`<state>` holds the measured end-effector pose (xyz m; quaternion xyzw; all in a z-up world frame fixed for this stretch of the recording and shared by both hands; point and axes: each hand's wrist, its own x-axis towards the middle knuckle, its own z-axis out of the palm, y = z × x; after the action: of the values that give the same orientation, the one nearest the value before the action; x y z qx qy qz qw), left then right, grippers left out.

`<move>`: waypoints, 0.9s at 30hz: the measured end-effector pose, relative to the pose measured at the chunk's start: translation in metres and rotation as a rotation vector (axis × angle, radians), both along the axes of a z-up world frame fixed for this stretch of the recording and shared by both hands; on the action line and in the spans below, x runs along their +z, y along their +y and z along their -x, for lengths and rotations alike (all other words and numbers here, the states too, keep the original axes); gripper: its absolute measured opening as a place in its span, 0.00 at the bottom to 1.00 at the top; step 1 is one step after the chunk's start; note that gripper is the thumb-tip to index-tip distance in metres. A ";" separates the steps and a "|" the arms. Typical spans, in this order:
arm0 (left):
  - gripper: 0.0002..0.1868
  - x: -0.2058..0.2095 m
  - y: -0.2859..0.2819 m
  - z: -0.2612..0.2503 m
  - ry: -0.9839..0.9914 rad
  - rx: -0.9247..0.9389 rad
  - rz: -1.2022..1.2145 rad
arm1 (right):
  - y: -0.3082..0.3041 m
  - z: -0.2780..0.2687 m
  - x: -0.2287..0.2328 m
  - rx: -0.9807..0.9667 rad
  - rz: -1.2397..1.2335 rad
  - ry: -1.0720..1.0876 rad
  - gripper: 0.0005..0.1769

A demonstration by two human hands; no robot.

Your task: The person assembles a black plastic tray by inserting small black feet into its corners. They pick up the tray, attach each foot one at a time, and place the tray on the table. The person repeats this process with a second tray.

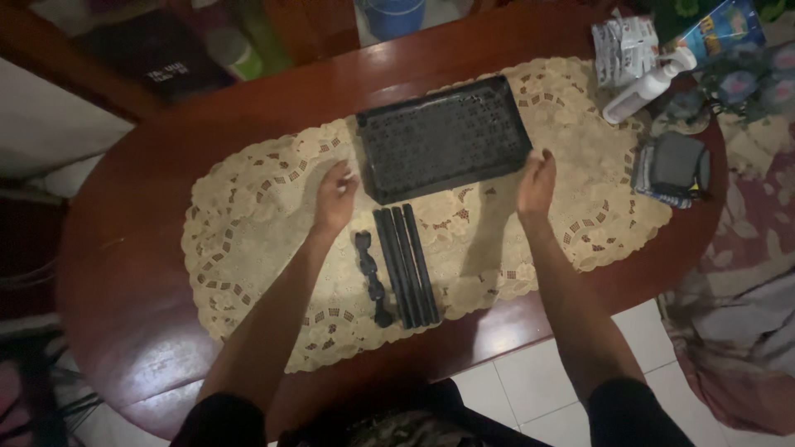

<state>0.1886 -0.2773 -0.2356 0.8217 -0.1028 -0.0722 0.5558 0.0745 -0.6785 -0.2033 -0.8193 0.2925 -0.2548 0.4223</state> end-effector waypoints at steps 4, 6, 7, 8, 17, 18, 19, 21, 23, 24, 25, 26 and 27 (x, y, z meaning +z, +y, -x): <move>0.15 -0.012 0.040 0.013 -0.038 -0.006 0.158 | 0.020 0.032 -0.013 -0.051 0.020 0.014 0.33; 0.10 -0.017 0.058 0.021 -0.025 -0.034 0.177 | 0.028 0.048 -0.018 -0.083 0.043 0.012 0.31; 0.09 -0.019 0.065 0.023 -0.007 -0.046 0.148 | 0.032 0.055 -0.020 -0.058 0.055 0.023 0.29; 0.08 -0.022 0.073 0.026 0.011 -0.059 0.120 | 0.037 0.062 -0.022 -0.033 0.068 0.034 0.26; 0.11 -0.037 0.147 0.078 -0.028 -0.190 0.312 | 0.107 0.098 -0.029 0.320 -0.210 -0.002 0.10; 0.11 -0.037 0.153 0.082 0.028 -0.186 0.296 | 0.117 0.097 -0.029 0.370 -0.317 -0.019 0.09; 0.11 -0.037 0.158 0.085 0.084 -0.184 0.280 | 0.125 0.094 -0.027 0.399 -0.340 0.020 0.10; 0.11 -0.035 0.165 0.089 0.161 -0.190 0.242 | 0.143 0.089 -0.024 0.458 -0.385 0.098 0.12; 0.11 -0.032 0.171 0.092 0.204 -0.205 0.198 | 0.161 0.082 -0.020 0.503 -0.413 0.072 0.09; 0.12 -0.030 0.174 0.093 0.179 -0.218 0.226 | 0.171 0.078 -0.018 0.525 -0.428 0.061 0.07; 0.13 -0.029 0.178 0.095 0.155 -0.229 0.253 | 0.181 0.075 -0.017 0.532 -0.438 0.088 0.08; 0.13 -0.027 0.181 0.096 0.130 -0.240 0.280 | 0.191 0.072 -0.015 0.538 -0.448 0.115 0.08; 0.13 -0.025 0.183 0.097 0.148 -0.233 0.281 | 0.199 0.069 -0.013 0.542 -0.458 0.143 0.08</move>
<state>0.0914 -0.0947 -0.2609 0.7109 -0.1653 -0.1811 0.6591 0.0057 -0.4795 -0.2164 -0.7671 0.1427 -0.0035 0.6255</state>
